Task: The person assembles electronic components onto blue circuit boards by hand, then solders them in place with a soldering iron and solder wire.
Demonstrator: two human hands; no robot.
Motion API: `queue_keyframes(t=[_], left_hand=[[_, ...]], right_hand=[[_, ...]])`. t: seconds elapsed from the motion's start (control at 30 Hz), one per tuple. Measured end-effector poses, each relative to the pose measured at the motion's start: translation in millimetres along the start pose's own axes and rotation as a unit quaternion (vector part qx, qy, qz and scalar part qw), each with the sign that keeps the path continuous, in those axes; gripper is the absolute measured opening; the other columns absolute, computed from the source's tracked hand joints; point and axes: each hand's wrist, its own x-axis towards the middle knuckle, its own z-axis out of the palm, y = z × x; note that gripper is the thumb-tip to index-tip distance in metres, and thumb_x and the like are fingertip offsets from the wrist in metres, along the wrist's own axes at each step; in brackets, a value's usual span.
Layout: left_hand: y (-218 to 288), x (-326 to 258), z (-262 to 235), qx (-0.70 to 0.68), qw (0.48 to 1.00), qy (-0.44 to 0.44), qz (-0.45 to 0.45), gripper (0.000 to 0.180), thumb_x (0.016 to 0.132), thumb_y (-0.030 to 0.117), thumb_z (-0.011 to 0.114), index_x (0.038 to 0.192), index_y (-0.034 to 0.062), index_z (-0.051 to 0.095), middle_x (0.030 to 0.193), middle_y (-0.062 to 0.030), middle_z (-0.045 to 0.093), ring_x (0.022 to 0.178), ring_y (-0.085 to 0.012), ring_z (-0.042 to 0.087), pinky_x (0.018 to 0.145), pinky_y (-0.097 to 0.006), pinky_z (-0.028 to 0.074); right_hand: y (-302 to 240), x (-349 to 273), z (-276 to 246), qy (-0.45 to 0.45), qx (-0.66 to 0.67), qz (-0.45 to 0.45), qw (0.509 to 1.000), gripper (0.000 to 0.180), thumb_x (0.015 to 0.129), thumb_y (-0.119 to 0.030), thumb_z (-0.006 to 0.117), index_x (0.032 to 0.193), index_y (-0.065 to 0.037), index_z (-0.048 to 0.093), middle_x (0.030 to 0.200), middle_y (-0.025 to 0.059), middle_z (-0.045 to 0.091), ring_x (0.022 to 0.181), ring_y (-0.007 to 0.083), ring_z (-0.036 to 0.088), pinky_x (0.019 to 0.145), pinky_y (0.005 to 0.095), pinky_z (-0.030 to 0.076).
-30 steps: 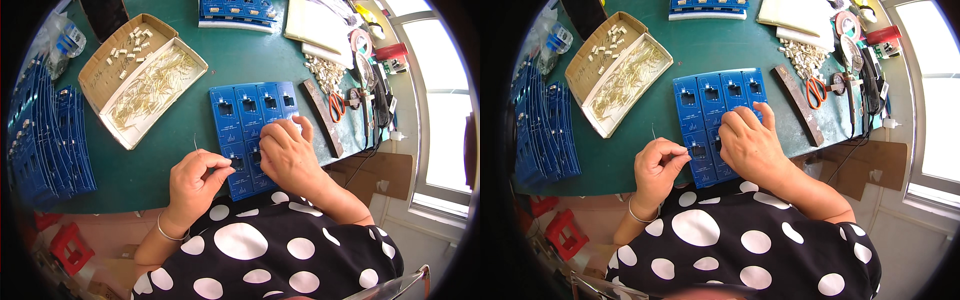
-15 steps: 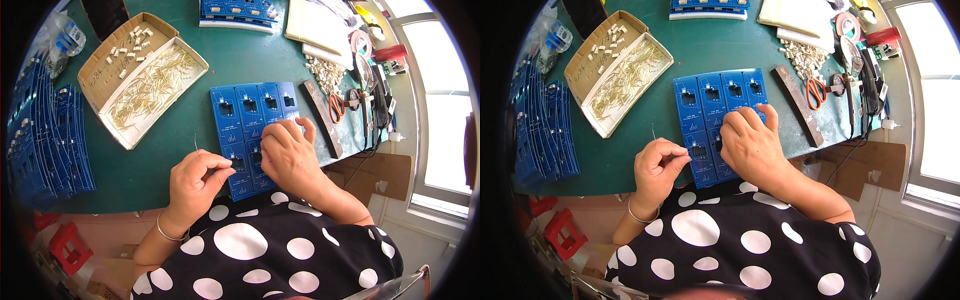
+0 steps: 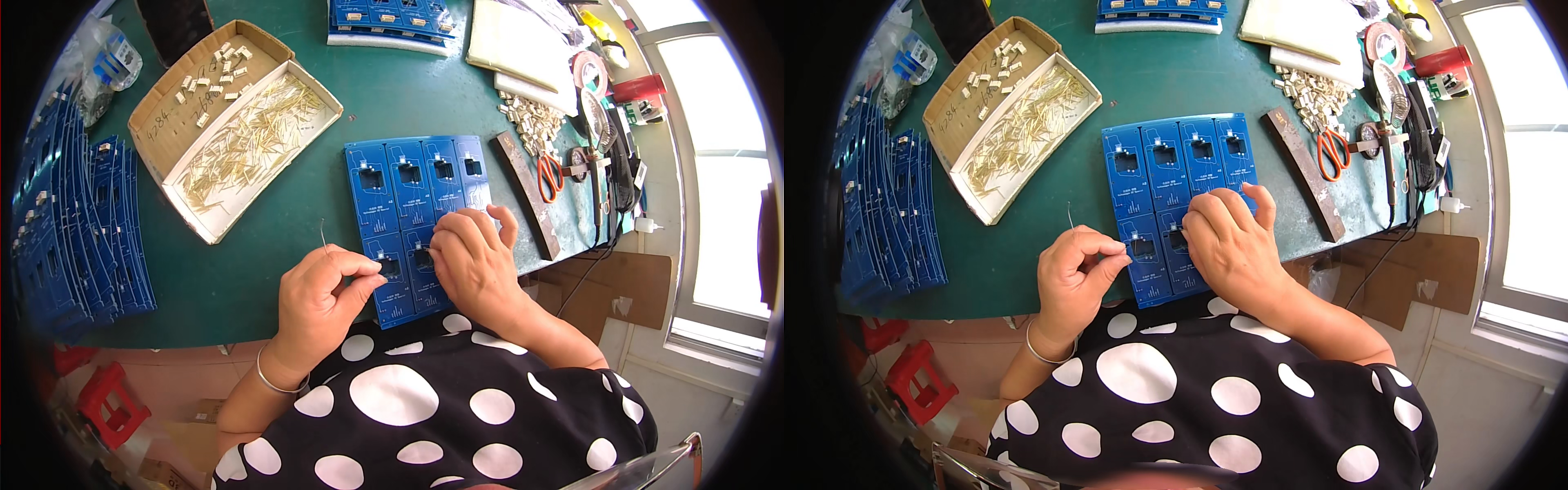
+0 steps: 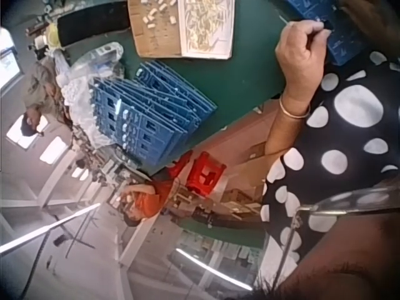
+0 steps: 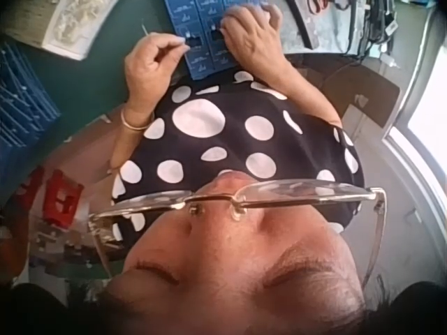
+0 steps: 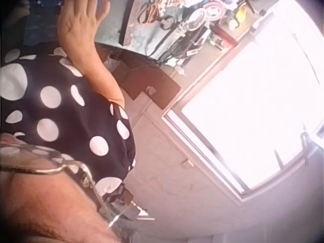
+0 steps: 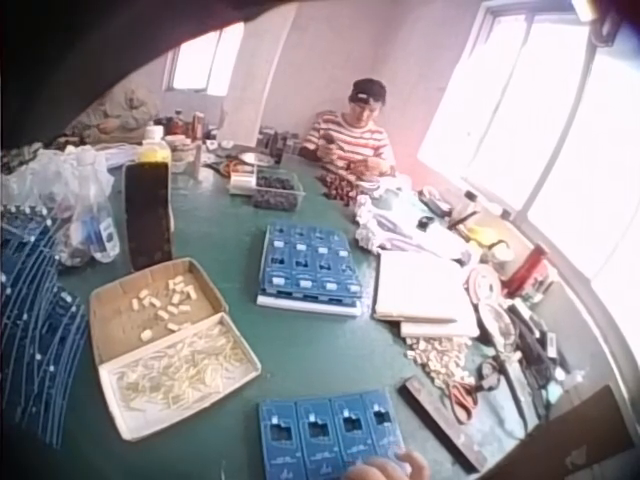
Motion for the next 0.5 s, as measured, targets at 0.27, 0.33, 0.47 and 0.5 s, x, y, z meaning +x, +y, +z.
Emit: queue_keyframes(t=[0.27,0.33,0.47,0.5], left_hand=[[1.4,0.5,1.3,0.011,1.000,0.002,0.000,0.019,0.076,-0.003,0.078,0.087,0.0050,0.065,0.078,-0.0057,0.064,0.057,-0.0117,0.055,0.050,-0.024,0.043],[1.2,0.7,1.5,0.011,1.000,0.002,-0.001,0.020,0.076,-0.003,0.078,0.088,0.0050,0.065,0.077,-0.0057,0.064,0.057,-0.0118,0.055,0.050,-0.024,0.043],[0.4,0.5,0.9,0.009,1.000,0.003,0.008,0.020,0.076,-0.003,0.078,0.088,0.0051,0.064,0.078,-0.0060,0.064,0.057,-0.0122,0.055,0.050,-0.024,0.043],[0.5,0.4,0.5,0.010,1.000,0.002,0.009,0.020,0.076,-0.003,0.078,0.088,0.0051,0.064,0.078,-0.0061,0.064,0.057,-0.0123,0.055,0.050,-0.024,0.043]], right_hand=[[-3.5,1.2,6.2,0.038,0.016,0.012,0.999,0.018,0.073,-0.005,0.068,0.088,-0.009,0.060,0.100,0.0024,0.059,0.102,0.0206,0.056,0.102,0.0476,0.029],[-5.1,2.4,8.2,0.044,0.013,0.019,0.999,0.018,0.072,-0.005,0.068,0.087,-0.009,0.060,0.099,0.0023,0.059,0.101,0.0208,0.056,0.101,0.0475,0.030],[-4.6,3.2,9.4,0.036,-0.002,0.029,0.999,0.016,0.074,-0.011,0.068,0.088,-0.012,0.060,0.099,0.0002,0.057,0.101,0.0190,0.055,0.102,0.0486,0.030],[-4.2,3.8,7.8,0.026,0.006,0.031,0.999,0.016,0.074,-0.011,0.069,0.089,-0.012,0.061,0.099,0.0001,0.057,0.100,0.0189,0.055,0.102,0.0488,0.030]])
